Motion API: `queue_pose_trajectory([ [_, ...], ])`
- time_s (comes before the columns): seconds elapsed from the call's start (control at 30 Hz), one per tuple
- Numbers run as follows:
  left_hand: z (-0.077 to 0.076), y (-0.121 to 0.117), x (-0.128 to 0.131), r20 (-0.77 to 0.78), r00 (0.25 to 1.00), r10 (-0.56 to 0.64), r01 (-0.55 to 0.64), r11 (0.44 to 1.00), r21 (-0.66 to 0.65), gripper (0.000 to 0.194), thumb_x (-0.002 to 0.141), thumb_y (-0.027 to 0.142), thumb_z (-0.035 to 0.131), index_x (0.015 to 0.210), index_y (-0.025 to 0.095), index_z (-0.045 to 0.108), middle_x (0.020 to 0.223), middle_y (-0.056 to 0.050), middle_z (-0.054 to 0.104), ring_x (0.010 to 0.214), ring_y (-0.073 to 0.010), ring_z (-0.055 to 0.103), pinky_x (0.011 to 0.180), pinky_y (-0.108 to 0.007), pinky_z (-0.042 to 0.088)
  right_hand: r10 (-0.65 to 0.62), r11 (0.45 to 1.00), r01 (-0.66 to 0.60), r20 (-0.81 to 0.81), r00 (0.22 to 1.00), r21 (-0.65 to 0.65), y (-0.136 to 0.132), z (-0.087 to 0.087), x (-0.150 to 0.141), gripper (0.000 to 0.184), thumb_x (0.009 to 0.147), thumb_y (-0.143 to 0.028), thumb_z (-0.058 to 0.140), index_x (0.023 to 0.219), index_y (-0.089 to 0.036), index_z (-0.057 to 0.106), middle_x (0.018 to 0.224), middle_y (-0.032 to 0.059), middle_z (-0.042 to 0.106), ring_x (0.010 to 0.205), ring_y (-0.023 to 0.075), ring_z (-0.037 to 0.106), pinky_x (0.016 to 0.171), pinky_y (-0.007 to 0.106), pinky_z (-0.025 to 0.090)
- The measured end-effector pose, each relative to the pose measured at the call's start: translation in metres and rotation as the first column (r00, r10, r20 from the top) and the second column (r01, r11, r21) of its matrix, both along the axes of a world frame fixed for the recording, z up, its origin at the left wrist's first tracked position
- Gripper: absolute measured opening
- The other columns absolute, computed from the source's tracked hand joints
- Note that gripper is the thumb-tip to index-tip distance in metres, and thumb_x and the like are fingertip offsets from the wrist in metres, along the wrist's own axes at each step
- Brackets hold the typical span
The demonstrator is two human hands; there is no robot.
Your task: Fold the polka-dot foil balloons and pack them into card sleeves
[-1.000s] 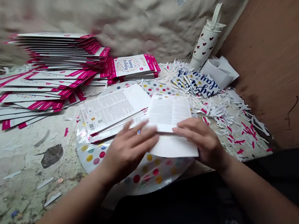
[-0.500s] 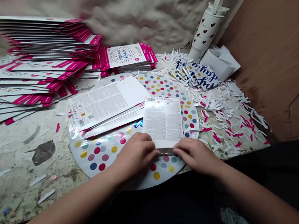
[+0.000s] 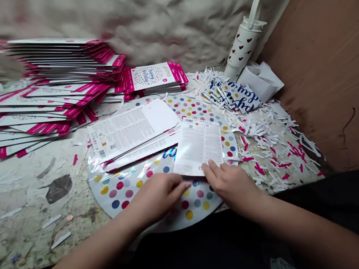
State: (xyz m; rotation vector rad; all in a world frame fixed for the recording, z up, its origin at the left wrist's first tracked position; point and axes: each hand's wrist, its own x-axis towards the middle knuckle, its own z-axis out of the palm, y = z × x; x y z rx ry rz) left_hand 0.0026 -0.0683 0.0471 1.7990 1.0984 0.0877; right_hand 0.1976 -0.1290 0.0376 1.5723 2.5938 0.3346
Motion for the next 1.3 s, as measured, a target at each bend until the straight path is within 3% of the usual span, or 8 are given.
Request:
queue_pose_trajectory([
  [0.1,-0.007,-0.013,0.003,0.269,0.876,0.401,-0.182,0.79,-0.586,0.03,0.08,0.047,0.054,0.085,0.018,0.057,0.082,-0.005,0.064,0.068,-0.0148,0.061,0.055,-0.021,0.045,0.121,0.958,-0.085,-0.118,0.986,0.272,-0.003,0.007,-0.007,0.027,0.083,-0.007,0.045,0.102,-0.004,0.064,0.096,0.0192,0.068,0.069,0.0224,0.062,0.054,0.033,0.049],
  [0.23,-0.016,-0.014,0.011,0.341,0.569,0.748,-0.346,0.594,-0.726,0.018,0.075,0.029,0.066,0.077,0.014,0.056,0.07,-0.003,0.063,0.067,-0.0118,0.061,0.058,-0.018,0.047,0.191,0.906,-0.075,-0.244,0.951,0.416,-0.009,0.003,-0.02,0.022,0.084,-0.007,0.049,0.099,-0.004,0.065,0.091,0.0165,0.069,0.074,0.0204,0.061,0.061,0.032,0.049],
  [0.37,-0.014,-0.014,0.017,0.276,0.382,0.882,-0.236,0.382,-0.894,0.007,0.075,0.015,0.063,0.074,0.015,0.056,0.072,-0.001,0.063,0.067,-0.0101,0.06,0.07,-0.024,0.05,0.175,0.927,-0.042,-0.331,0.927,0.372,-0.013,-0.002,-0.022,0.024,0.082,-0.006,0.051,0.104,-0.005,0.062,0.095,0.0173,0.068,0.078,0.0219,0.061,0.064,0.033,0.049],
  [0.57,-0.012,-0.02,0.012,0.473,0.57,0.671,-0.301,0.707,-0.64,0.021,0.079,0.036,0.061,0.077,0.016,0.056,0.074,0.0,0.063,0.072,-0.0122,0.061,0.071,-0.025,0.048,-0.044,0.999,0.043,-0.748,0.663,-0.02,0.0,0.008,-0.014,0.03,0.083,-0.031,0.056,0.11,-0.016,0.053,0.095,0.0088,0.064,0.084,0.0188,0.059,0.074,0.031,0.05],
  [0.8,-0.011,-0.017,0.009,0.51,0.62,0.596,-0.348,0.791,-0.503,0.026,0.083,0.043,0.052,0.091,0.018,0.053,0.082,-0.001,0.061,0.07,-0.0137,0.059,0.071,-0.031,0.05,-0.132,0.987,0.152,-0.78,0.612,-0.048,0.013,0.006,-0.007,0.019,0.088,-0.021,0.04,0.075,-0.019,0.053,0.072,0.0049,0.058,0.071,0.0164,0.055,0.066,0.028,0.046],
  [0.93,0.011,-0.01,0.0,0.399,0.818,0.414,-0.427,0.902,-0.06,0.036,0.081,0.034,0.054,0.111,0.019,0.044,0.074,0.001,0.06,0.063,-0.0142,0.058,0.06,-0.027,0.048,-0.42,0.899,0.413,-0.558,0.716,-0.148,0.005,0.033,0.045,0.025,0.083,-0.041,0.053,0.068,-0.021,0.057,0.066,0.0036,0.061,0.062,0.0191,0.057,0.06,0.033,0.046],
  [1.03,0.045,-0.006,-0.003,0.295,0.949,0.108,-0.202,0.929,0.309,0.038,0.081,0.023,0.051,0.118,0.023,0.044,0.068,0.002,0.061,0.058,-0.0134,0.058,0.058,-0.025,0.046,-0.25,0.897,0.43,-0.687,0.682,0.101,0.004,0.059,0.062,0.039,0.068,-0.045,0.069,0.097,-0.021,0.061,0.099,0.0095,0.063,0.093,0.0287,0.058,0.078,0.041,0.047],
  [1.3,0.08,0.026,-0.031,0.495,0.868,0.037,-0.362,0.731,0.578,0.033,0.08,0.026,0.058,0.113,0.022,0.059,0.092,-0.004,0.07,0.077,-0.0188,0.066,0.067,-0.029,0.054,0.018,0.989,0.146,-0.984,-0.175,-0.007,0.052,0.067,0.016,0.022,0.077,-0.03,0.065,0.098,-0.026,0.061,0.098,0.0039,0.067,0.09,0.0223,0.064,0.079,0.039,0.053],
])
